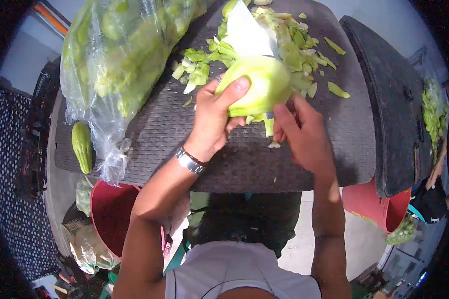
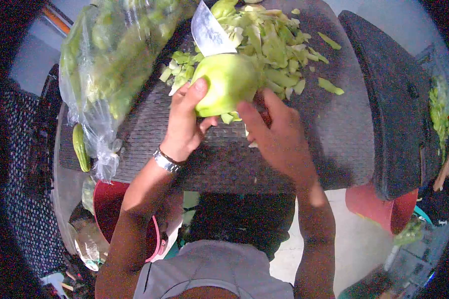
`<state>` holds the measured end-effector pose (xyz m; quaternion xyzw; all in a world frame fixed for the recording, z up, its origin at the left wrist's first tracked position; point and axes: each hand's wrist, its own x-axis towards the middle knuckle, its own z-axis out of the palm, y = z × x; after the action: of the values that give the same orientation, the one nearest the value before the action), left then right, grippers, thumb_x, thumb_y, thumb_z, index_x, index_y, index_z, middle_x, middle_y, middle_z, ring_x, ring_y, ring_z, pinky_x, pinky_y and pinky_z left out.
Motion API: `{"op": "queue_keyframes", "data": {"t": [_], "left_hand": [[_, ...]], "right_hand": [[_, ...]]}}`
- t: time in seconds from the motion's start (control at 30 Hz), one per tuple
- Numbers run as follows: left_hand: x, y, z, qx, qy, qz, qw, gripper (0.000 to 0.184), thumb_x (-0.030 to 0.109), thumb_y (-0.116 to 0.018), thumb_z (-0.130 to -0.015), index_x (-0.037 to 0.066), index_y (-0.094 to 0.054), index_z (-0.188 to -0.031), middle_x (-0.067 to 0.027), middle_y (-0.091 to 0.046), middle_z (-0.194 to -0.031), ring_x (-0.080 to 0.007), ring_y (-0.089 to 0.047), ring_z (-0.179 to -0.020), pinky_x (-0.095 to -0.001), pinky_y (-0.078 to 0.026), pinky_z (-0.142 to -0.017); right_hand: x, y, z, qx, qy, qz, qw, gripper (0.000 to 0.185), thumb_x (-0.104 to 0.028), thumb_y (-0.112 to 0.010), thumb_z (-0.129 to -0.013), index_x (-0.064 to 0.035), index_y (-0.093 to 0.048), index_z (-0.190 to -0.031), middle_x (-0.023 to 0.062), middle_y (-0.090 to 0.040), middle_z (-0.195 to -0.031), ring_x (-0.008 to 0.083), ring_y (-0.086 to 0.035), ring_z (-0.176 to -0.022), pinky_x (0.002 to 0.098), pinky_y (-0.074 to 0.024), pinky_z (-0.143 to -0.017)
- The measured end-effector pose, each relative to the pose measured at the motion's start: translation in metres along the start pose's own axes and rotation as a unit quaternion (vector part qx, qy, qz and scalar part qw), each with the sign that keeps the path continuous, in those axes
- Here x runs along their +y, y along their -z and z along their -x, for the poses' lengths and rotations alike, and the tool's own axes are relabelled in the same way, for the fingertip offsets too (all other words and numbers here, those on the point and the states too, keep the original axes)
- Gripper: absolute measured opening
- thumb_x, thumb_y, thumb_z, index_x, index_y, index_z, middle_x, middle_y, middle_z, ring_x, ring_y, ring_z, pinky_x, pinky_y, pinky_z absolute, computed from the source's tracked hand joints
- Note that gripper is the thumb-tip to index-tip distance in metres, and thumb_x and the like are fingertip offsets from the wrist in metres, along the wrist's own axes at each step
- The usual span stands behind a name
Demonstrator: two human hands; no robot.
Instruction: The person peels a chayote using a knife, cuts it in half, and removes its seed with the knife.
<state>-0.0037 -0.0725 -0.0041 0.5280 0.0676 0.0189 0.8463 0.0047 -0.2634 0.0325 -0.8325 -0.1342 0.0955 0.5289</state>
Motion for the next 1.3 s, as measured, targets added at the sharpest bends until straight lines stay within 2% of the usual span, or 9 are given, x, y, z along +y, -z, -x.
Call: {"op": "queue_keyframes", "data": {"t": [0.07,0.13,0.2,0.27,0.33,0.4,0.63,0.83,1.3], "left_hand": [[-0.004,-0.001,0.002,-0.016,0.035,-0.028,0.999,0.049,0.049,-0.069,-0.096,0.001,-0.067,-0.107,-0.0071,-0.073,-0.082,-0.0096,-0.065,-0.053,-0.0192,-0.047,-0.04],[0.015,0.003,0.005,-0.025,0.008,-0.218,0.976,0.053,0.045,-0.078,-0.09,-0.001,-0.066,-0.113,-0.0076,-0.074,-0.089,-0.0175,-0.071,-0.07,-0.0283,-0.058,-0.066],[0.031,-0.004,0.014,0.085,-0.128,-0.469,0.869,0.058,0.042,-0.085,-0.084,-0.001,-0.066,-0.118,-0.0092,-0.074,-0.099,-0.0218,-0.073,-0.085,-0.0336,-0.059,-0.083],[0.045,0.011,0.019,0.114,-0.453,-0.525,0.711,0.073,0.037,-0.094,-0.069,0.002,-0.065,-0.127,-0.0129,-0.072,-0.116,-0.029,-0.068,-0.109,-0.04,-0.053,-0.1],[0.078,-0.003,0.029,-0.026,-0.48,-0.64,0.599,0.093,0.053,-0.093,-0.058,0.005,-0.063,-0.132,-0.0167,-0.063,-0.133,-0.0374,-0.057,-0.128,-0.0556,-0.038,-0.115],[0.08,-0.003,0.023,-0.116,-0.462,-0.699,0.534,0.098,0.065,-0.087,-0.06,0.006,-0.062,-0.134,-0.0159,-0.061,-0.135,-0.0381,-0.055,-0.13,-0.0602,-0.033,-0.117],[0.032,0.012,0.007,-0.099,-0.49,-0.655,0.567,0.087,0.071,-0.08,-0.063,0.002,-0.065,-0.115,-0.0139,-0.063,-0.115,-0.0329,-0.06,-0.113,-0.0552,-0.038,-0.114],[0.013,0.02,0.011,-0.023,-0.527,-0.638,0.561,0.097,0.08,-0.083,-0.053,0.006,-0.064,-0.113,-0.0098,-0.065,-0.108,-0.0291,-0.06,-0.1,-0.0497,-0.045,-0.097],[-0.001,0.02,0.013,-0.002,-0.513,-0.635,0.578,0.1,0.083,-0.08,-0.056,0.003,-0.064,-0.113,-0.0121,-0.066,-0.106,-0.0301,-0.061,-0.096,-0.0484,-0.044,-0.092]], "right_hand": [[-0.003,0.014,0.005,-0.031,-0.028,-0.021,0.999,0.027,-0.026,-0.065,-0.102,-0.0006,-0.064,-0.11,0.006,-0.068,-0.072,0.01,-0.06,-0.059,0.0304,-0.043,-0.051],[0.006,0.019,0.009,0.01,0.02,-0.008,1.0,0.021,-0.021,-0.065,-0.101,-0.0011,-0.064,-0.106,0.0044,-0.064,-0.068,0.0075,-0.055,-0.056,0.0295,-0.0377,-0.049],[0.013,0.026,0.014,0.029,0.073,0.086,0.993,0.018,-0.018,-0.067,-0.099,-0.0011,-0.062,-0.102,0.0068,-0.06,-0.065,0.0112,-0.057,-0.055,0.0315,-0.039,-0.05],[0.016,0.031,0.02,0.015,0.098,0.157,0.983,0.018,-0.017,-0.068,-0.098,-0.0019,-0.059,-0.099,0.0126,-0.06,-0.067,0.0237,-0.06,-0.06,0.038,-0.0424,-0.053],[0.016,0.031,0.027,-0.031,0.104,0.199,0.974,0.021,-0.02,-0.068,-0.097,-0.0034,-0.055,-0.096,0.0219,-0.063,-0.073,0.0448,-0.066,-0.072,0.0489,-0.048,-0.057],[0.01,0.025,0.033,-0.032,0.13,0.222,0.966,0.023,-0.023,-0.069,-0.096,-0.0045,-0.055,-0.096,0.0208,-0.063,-0.074,0.0447,-0.066,-0.073,0.051,-0.0491,-0.058],[0.009,0.011,0.035,-0.001,0.175,0.298,0.938,0.023,-0.017,-0.073,-0.092,-0.0026,-0.056,-0.095,0.0184,-0.061,-0.076,0.0413,-0.064,-0.07,0.0471,-0.0477,-0.057],[0.0,0.008,0.039,-0.021,0.177,0.397,0.9,0.032,-0.028,-0.077,-0.089,-0.0043,-0.056,-0.097,0.0141,-0.058,-0.078,0.0393,-0.064,-0.066,0.047,-0.0483,-0.056],[-0.004,0.013,0.034,0.005,0.203,0.467,0.861,0.037,-0.043,-0.073,-0.09,-0.0099,-0.057,-0.095,0.0091,-0.06,-0.075,0.0334,-0.067,-0.064,0.045,-0.0526,-0.055]]}}
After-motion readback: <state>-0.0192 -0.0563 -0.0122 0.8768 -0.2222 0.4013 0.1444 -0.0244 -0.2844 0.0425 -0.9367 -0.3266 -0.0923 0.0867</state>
